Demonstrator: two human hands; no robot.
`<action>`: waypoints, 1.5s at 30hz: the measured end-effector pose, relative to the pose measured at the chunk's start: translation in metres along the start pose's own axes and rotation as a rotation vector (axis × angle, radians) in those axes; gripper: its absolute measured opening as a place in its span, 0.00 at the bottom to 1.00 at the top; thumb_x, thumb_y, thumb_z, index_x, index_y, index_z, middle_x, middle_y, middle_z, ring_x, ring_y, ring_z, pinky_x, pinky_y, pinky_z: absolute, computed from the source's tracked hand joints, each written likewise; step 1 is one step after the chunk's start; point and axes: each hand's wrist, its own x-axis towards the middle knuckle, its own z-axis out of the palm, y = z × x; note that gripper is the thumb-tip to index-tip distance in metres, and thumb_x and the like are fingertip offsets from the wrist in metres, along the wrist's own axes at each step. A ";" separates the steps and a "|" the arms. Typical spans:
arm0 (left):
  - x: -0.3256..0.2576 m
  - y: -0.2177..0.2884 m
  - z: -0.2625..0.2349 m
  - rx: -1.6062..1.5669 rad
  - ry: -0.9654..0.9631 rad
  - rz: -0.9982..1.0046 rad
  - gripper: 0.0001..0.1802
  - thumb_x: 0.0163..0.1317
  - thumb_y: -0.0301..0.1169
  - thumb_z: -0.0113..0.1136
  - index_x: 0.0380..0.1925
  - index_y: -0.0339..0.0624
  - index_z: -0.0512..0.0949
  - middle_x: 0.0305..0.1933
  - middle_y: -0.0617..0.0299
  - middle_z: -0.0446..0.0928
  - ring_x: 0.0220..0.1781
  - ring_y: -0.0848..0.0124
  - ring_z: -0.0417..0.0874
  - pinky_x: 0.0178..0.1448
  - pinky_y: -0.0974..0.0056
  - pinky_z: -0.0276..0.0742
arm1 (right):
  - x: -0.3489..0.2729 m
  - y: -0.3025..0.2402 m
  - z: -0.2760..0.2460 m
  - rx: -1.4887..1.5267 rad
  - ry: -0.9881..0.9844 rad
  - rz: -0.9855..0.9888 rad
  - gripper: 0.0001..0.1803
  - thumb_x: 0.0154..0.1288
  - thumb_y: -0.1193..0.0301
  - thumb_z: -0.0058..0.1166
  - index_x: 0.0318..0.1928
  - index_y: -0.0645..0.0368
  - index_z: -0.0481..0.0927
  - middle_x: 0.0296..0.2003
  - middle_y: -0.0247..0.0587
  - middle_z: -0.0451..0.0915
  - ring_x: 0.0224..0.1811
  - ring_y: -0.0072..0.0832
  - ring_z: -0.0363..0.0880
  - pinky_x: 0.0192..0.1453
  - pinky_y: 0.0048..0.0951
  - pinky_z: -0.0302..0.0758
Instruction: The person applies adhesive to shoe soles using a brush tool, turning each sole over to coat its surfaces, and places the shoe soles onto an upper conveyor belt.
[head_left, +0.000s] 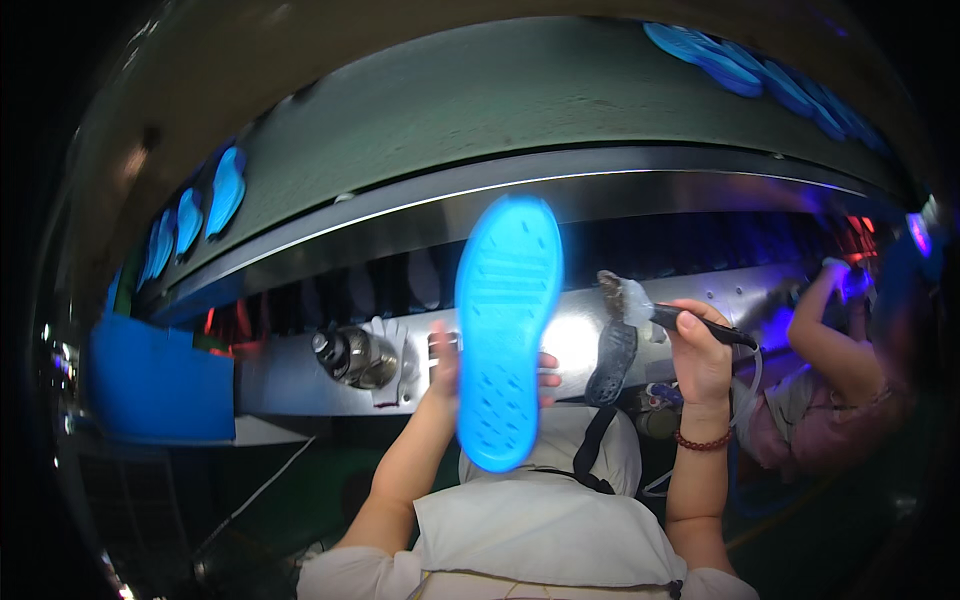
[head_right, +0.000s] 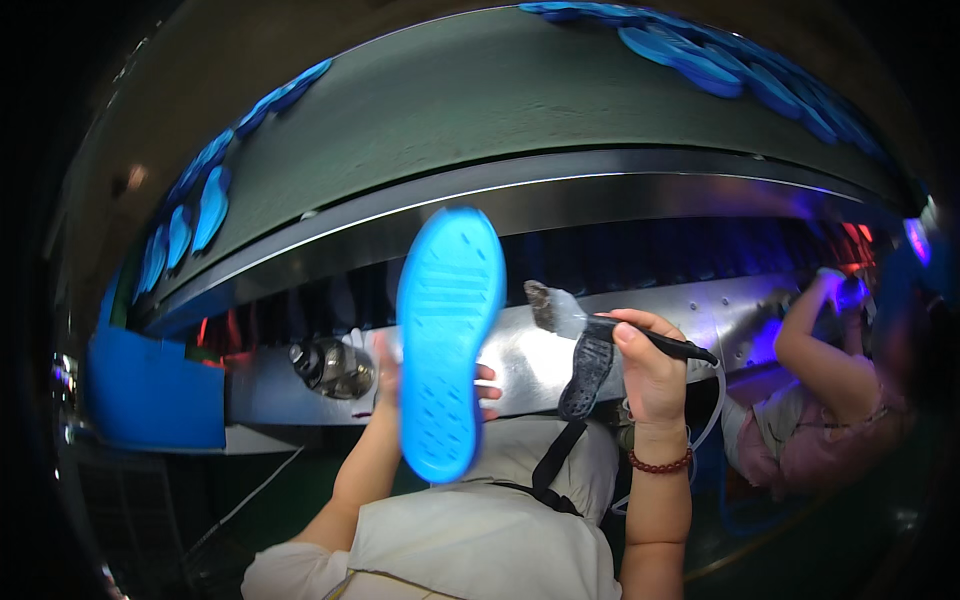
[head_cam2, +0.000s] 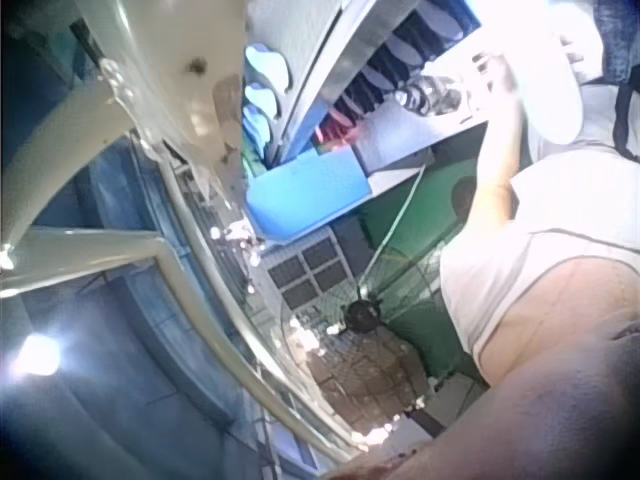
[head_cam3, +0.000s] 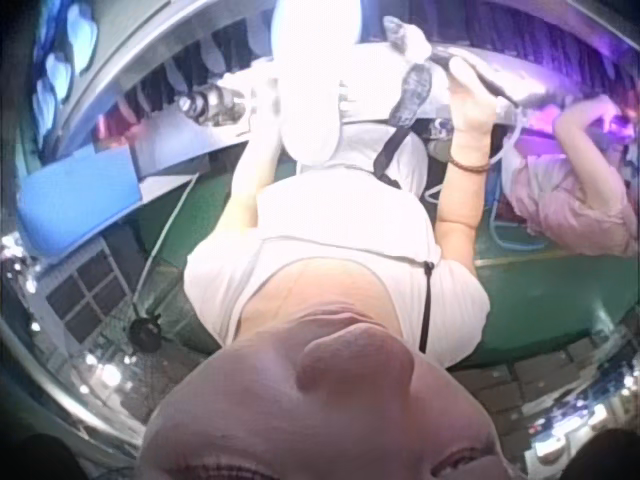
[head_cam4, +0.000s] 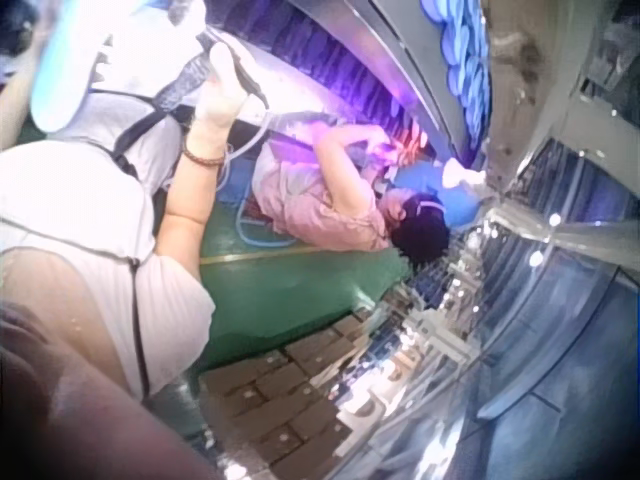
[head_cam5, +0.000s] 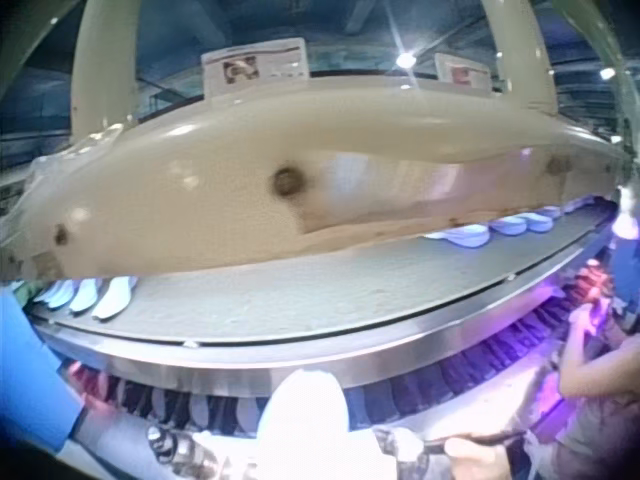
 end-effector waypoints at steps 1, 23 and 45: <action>0.007 -0.004 -0.012 -0.076 0.120 -0.069 0.55 0.44 0.74 0.36 0.62 0.42 0.52 0.55 0.38 0.64 0.55 0.47 0.69 0.57 0.43 0.65 | 0.002 0.006 0.007 0.003 -0.012 0.011 0.10 0.53 0.79 0.52 0.37 0.70 0.76 0.34 0.48 0.79 0.37 0.28 0.77 0.48 0.25 0.71; 0.024 -0.010 0.006 0.098 0.137 0.098 0.53 0.48 0.73 0.14 0.60 0.43 0.57 0.53 0.49 0.68 0.53 0.57 0.71 0.56 0.51 0.67 | -0.002 0.011 0.060 -0.756 -0.427 -0.370 0.07 0.46 0.81 0.57 0.29 0.62 0.80 0.28 0.44 0.80 0.29 0.30 0.78 0.34 0.25 0.73; 0.051 0.034 0.032 0.231 0.226 0.548 0.60 0.40 0.78 0.14 0.52 0.35 0.62 0.40 0.42 0.73 0.39 0.54 0.78 0.42 0.52 0.76 | -0.002 0.002 0.055 -0.683 -0.907 -0.278 0.11 0.42 0.79 0.62 0.31 0.62 0.80 0.32 0.42 0.80 0.38 0.32 0.78 0.44 0.28 0.71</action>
